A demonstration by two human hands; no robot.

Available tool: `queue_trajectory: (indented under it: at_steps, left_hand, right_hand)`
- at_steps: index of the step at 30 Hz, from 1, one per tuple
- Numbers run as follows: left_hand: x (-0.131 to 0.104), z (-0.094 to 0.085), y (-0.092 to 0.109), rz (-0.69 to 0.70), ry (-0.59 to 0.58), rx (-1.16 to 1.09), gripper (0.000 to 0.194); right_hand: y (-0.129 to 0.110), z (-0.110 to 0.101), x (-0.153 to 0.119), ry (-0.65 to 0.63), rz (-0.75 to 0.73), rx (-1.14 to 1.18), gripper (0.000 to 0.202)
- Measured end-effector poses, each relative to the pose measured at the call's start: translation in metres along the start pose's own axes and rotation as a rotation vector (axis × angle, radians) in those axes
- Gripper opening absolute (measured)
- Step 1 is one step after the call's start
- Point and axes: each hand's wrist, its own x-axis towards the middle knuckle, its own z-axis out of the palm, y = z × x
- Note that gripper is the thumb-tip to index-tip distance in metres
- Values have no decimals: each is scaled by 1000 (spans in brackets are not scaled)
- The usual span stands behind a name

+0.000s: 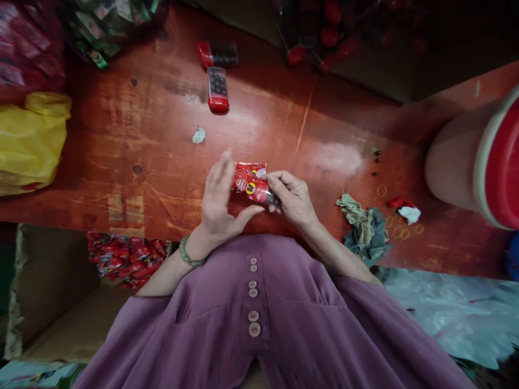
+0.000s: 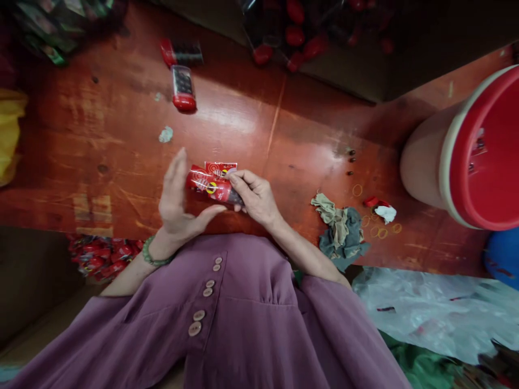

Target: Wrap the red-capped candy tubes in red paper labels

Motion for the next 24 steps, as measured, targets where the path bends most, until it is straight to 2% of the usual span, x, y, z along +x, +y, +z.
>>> queue_trajectory:
  at_steps: [2,6,8,12,15,17,21,22,24]
  left_hand:
    - [-4,3,6,-219,71,-258,70]
    - [-3,9,18,-629,85,-770,44]
    - [2,9,21,-743,138,-895,35]
    - [12,5,18,-765,285,-924,28]
    - [11,6,11,-733,362,-868,30]
    - [8,10,8,-717,344,-827,29]
    - [5,14,8,-707,222,-775,25]
    - [6,13,8,-714,212,-784,26]
    - [9,10,10,-734,232,-837,31]
  right_hand:
    - [-1,10,-4,50,-73,-11,33]
    - [2,28,-5,92,-211,-53,31]
    - [3,31,-3,65,-257,-125,34]
    - [6,20,-2,-117,-279,-218,38]
    - [10,11,-3,-154,-233,-172,35]
    - [13,8,-4,-98,-288,-205,29]
    - [13,13,-1,12,-584,-366,25]
    - [13,14,0,12,-624,-371,25]
    - [13,17,2,-18,-611,-327,27]
